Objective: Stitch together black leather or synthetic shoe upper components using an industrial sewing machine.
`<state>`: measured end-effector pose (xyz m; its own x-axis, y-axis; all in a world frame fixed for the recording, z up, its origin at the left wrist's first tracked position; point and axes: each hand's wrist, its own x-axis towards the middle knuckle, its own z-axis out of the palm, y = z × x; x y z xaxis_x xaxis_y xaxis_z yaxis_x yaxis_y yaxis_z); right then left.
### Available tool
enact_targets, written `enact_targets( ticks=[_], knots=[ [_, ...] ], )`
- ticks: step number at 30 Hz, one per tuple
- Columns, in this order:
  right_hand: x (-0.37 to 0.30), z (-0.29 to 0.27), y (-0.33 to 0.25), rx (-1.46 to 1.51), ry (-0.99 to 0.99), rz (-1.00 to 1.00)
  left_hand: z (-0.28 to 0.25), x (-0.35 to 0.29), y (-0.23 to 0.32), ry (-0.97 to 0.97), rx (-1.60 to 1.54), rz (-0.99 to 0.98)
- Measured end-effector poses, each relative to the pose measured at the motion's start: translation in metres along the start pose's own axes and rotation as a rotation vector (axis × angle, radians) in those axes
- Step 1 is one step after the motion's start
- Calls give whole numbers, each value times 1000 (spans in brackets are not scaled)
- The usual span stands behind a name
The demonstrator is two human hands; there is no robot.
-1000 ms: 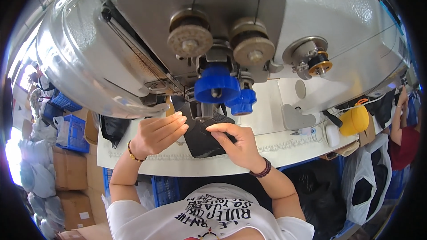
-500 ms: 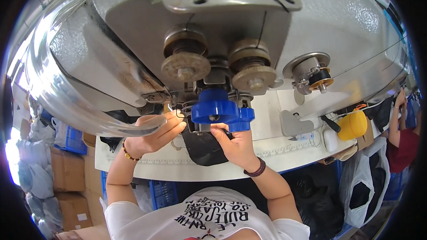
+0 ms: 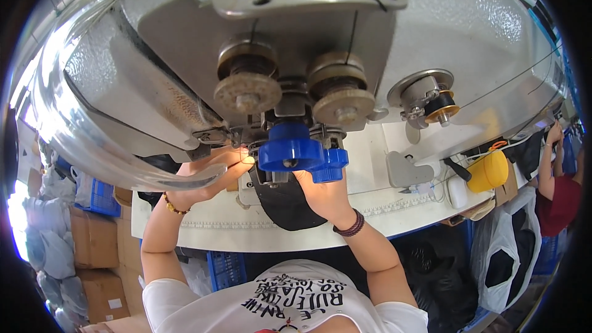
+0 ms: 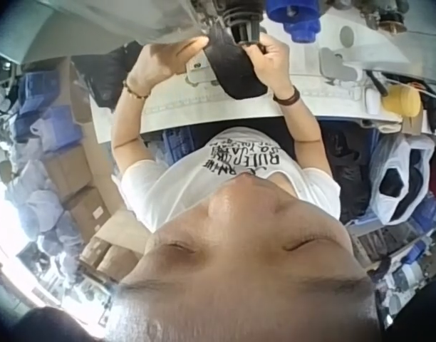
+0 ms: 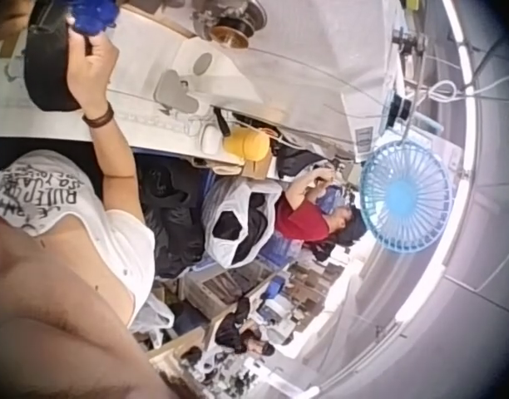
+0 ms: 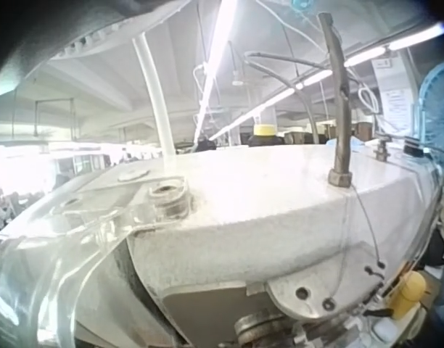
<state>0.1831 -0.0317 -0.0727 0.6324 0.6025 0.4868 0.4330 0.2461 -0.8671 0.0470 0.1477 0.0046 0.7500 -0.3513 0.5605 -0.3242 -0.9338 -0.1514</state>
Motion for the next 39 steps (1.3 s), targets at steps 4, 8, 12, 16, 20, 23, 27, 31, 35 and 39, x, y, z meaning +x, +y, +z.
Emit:
enact_targets(
  ticks=[4,8,12,16,20,23,27,31,35,39],
  knots=[
    [0,-3,15,-266,-22,-145,4,-3,-4,21,56,2],
    [-1,-4,33,-195,8,-98,8,-4,-5,24,-4,-57],
    [2,-9,56,-353,-15,-166,8,-1,-4,38,-2,-69],
    [8,-15,71,13,-29,-137,7,4,0,9,168,1],
    [16,-17,47,-142,49,-163,10,7,5,33,321,50],
    [18,-13,9,-788,-137,-575,17,0,7,-44,460,15],
    [5,2,-21,-711,-193,-411,29,-14,2,4,211,-185],
    [10,-3,-5,-761,-221,-464,30,-20,1,-16,138,-291],
    [12,-12,9,-622,-220,-449,21,-10,13,-115,163,-225],
    [18,-14,8,-495,-179,-400,18,0,23,-79,260,-54]
  ],
)
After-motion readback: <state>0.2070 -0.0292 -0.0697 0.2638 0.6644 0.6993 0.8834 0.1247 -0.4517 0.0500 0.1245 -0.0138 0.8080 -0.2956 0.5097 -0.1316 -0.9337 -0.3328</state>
